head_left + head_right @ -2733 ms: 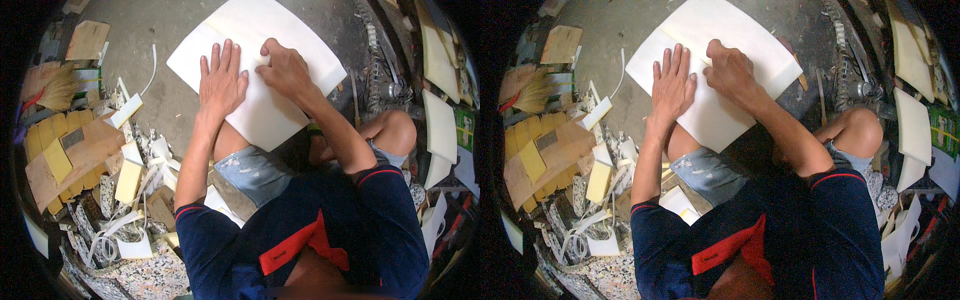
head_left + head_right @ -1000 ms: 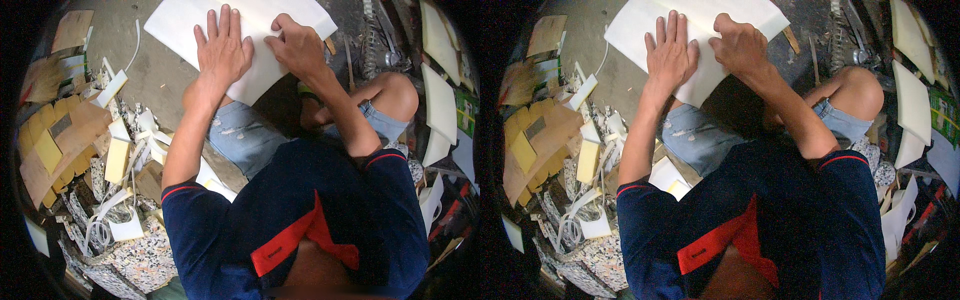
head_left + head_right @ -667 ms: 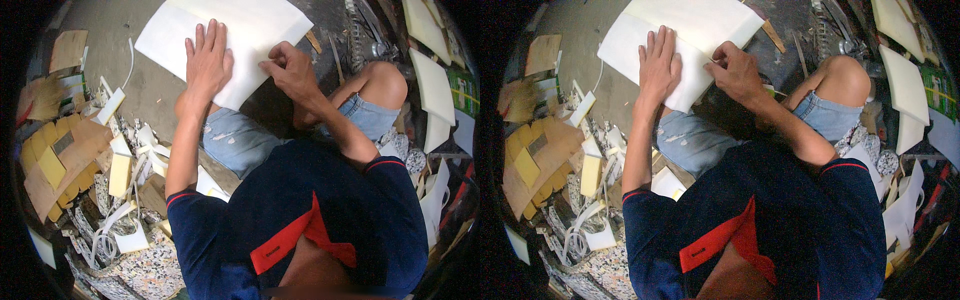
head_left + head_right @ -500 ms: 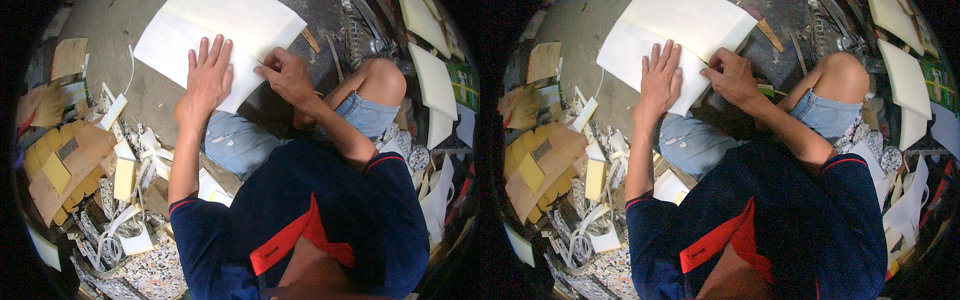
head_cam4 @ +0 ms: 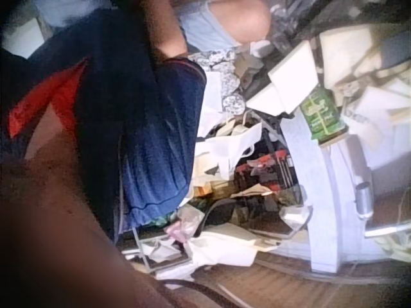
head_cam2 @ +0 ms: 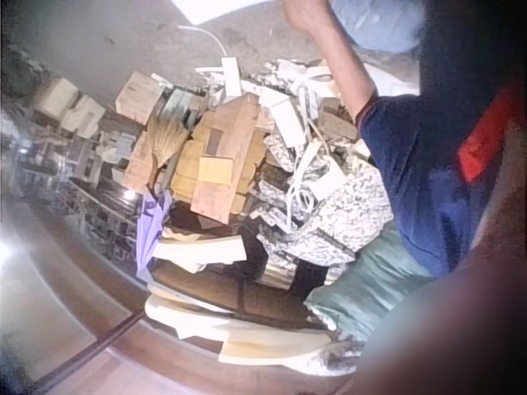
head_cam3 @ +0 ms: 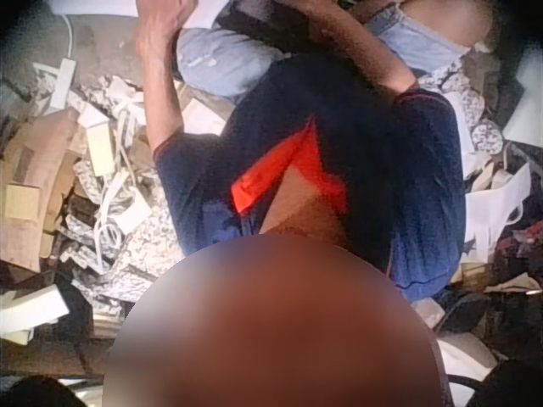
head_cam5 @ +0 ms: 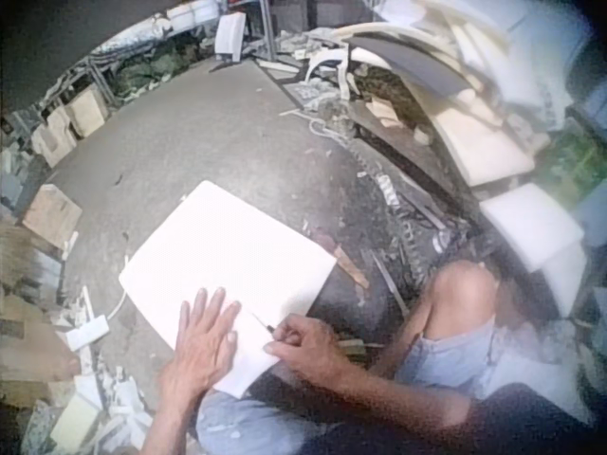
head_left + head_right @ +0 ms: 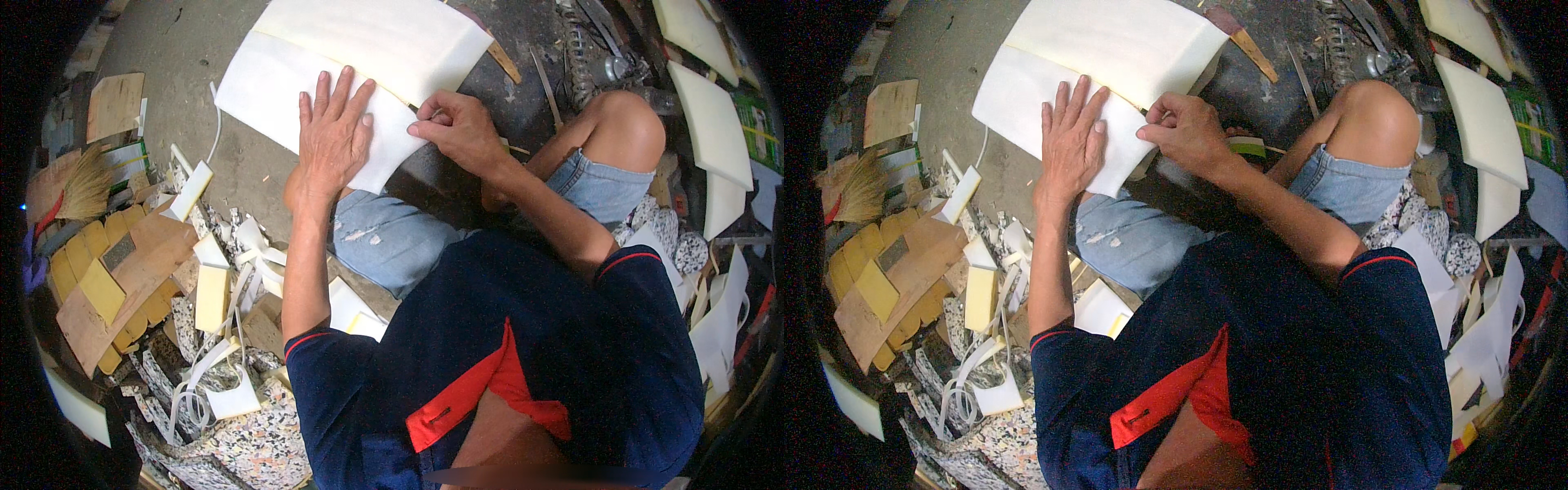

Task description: The person assembles a small wooden box by applying white paper to its surfaces, smoothing it down, and trimming excess with a knife. They then apply a finish using a spray gun and mark the box with a pen.

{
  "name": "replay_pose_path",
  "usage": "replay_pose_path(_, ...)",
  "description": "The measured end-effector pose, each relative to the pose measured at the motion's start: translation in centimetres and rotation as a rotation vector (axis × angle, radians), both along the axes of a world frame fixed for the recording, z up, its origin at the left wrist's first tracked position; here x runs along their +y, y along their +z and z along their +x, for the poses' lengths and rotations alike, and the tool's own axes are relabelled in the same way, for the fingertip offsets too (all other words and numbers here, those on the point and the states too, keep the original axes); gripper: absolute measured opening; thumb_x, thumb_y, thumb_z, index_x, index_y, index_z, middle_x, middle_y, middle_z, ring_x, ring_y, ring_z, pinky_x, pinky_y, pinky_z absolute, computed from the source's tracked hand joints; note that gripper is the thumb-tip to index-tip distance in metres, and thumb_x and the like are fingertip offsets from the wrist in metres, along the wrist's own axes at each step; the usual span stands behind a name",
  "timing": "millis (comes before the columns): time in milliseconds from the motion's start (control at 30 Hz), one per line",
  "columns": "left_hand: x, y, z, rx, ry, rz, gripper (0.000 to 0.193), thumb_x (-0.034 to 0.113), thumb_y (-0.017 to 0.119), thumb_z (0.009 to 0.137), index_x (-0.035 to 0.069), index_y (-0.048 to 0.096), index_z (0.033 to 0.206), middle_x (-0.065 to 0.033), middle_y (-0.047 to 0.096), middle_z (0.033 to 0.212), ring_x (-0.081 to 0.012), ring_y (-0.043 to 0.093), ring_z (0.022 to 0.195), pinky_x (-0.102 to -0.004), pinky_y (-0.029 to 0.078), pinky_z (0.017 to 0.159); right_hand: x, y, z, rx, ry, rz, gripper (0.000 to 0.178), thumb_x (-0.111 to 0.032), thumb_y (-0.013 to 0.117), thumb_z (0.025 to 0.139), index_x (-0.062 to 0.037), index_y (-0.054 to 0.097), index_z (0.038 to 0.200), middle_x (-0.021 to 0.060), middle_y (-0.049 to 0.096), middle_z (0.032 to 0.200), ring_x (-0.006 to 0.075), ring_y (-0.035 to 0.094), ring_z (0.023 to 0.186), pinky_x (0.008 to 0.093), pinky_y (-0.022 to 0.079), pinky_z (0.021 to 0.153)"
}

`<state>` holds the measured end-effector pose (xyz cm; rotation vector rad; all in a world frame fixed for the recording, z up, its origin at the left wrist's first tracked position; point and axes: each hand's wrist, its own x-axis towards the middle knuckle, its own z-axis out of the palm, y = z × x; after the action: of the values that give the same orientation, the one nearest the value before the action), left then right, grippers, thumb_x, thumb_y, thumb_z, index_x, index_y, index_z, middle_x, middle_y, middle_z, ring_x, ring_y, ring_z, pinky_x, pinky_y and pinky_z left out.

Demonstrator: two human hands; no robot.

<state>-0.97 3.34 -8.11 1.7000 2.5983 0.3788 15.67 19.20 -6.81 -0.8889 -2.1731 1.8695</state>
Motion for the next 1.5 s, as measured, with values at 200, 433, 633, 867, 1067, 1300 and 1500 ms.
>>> replay_pose_path(200, -0.1, -0.3, 0.0, 0.027, -0.006, -0.007, 0.052, 0.031, 0.05, 0.099, 0.028, 0.05, 0.151, -0.007, 0.036, 0.163, -0.037, 0.026, 0.152, -0.0627, 0.019, 0.122, 1.0, -0.6, 0.0, -0.055, -0.04, 0.054, 0.024, -0.021, 0.082, 0.081, -0.0025, 0.068, 0.087, 0.0034, 0.065, 0.069, 0.0111, 0.061, 0.063, 0.0285, 0.048, 0.059)
replay_pose_path(433, 0.1, 1.0, 1.5, 0.082, -0.021, -0.164, 0.062, 0.038, 0.046, 0.103, 0.015, 0.032, 0.16, -0.0126, 0.023, 0.168, -0.0404, 0.017, 0.155, -0.0604, 0.015, 0.124, 1.7, -1.3, 0.3, -0.072, -0.06, 0.1, 0.033, -0.026, 0.085, 0.075, -0.0008, 0.068, 0.088, 0.0112, 0.069, 0.071, 0.0204, 0.068, 0.064, 0.035, 0.054, 0.063)
replay_pose_path(633, 0.3, 1.6, 5.1, 0.027, -0.031, -0.142, 0.071, 0.042, 0.056, 0.098, 0.006, 0.035, 0.157, -0.0183, 0.026, 0.165, -0.0455, 0.02, 0.152, -0.0637, 0.018, 0.121, 2.1, -2.9, 0.4, -0.071, -0.062, 0.162, 0.032, -0.025, 0.086, 0.076, -0.0008, 0.066, 0.084, 0.0078, 0.067, 0.072, 0.0145, 0.062, 0.066, 0.0314, 0.05, 0.06)
replay_pose_path(867, 0.0, 1.8, 4.9, 0.002, -0.033, -0.15, 0.069, 0.04, 0.05, 0.101, 0.007, 0.029, 0.159, -0.0176, 0.023, 0.167, -0.0438, 0.017, 0.154, -0.0609, 0.016, 0.122, 1.8, -2.3, -0.1, -0.073, -0.035, 0.29, 0.031, -0.024, 0.084, 0.08, 0.0003, 0.065, 0.084, 0.0081, 0.067, 0.07, 0.0142, 0.062, 0.065, 0.0321, 0.05, 0.06)
replay_pose_path(1067, 1.0, 1.3, 3.9, -0.04, 0.221, -0.068, 0.07, 0.038, 0.046, 0.103, -0.001, 0.027, 0.158, -0.0217, 0.022, 0.166, -0.0437, 0.018, 0.154, -0.0617, 0.015, 0.122, 1.8, 1.2, 1.1, 0.02, -0.06, 0.596, 0.032, -0.028, 0.079, 0.086, -0.0021, 0.066, 0.1, 0.0185, 0.07, 0.083, 0.0348, 0.071, 0.077, 0.0447, 0.055, 0.07)
replay_pose_path(1300, 1.3, 0.5, 2.1, -0.098, 0.172, 0.043, 0.067, 0.037, 0.05, 0.102, -0.005, 0.035, 0.152, -0.0239, 0.029, 0.162, -0.0437, 0.022, 0.152, -0.0611, 0.017, 0.122, 3.9, 2.1, -2.7, 0.178, 0.352, 1.015, 0.055, -0.034, 0.07, 0.092, -0.0001, 0.058, 0.134, 0.0278, 0.052, 0.142, 0.0475, 0.047, 0.133, 0.0563, 0.04, 0.108)
replay_pose_path(1500, 0.0, 0.7, -2.4, 0.011, 0.577, 0.022, 0.069, 0.036, 0.044, 0.103, -0.007, 0.029, 0.155, -0.0264, 0.021, 0.165, -0.0438, 0.012, 0.155, -0.0598, 0.009, 0.124, 4.2, 0.5, -12.1, 0.009, 0.607, 1.153, 0.08, -0.061, 0.04, 0.101, 0.0004, 0.038, 0.153, 0.0247, 0.028, 0.163, 0.0441, 0.023, 0.152, 0.062, 0.019, 0.121)
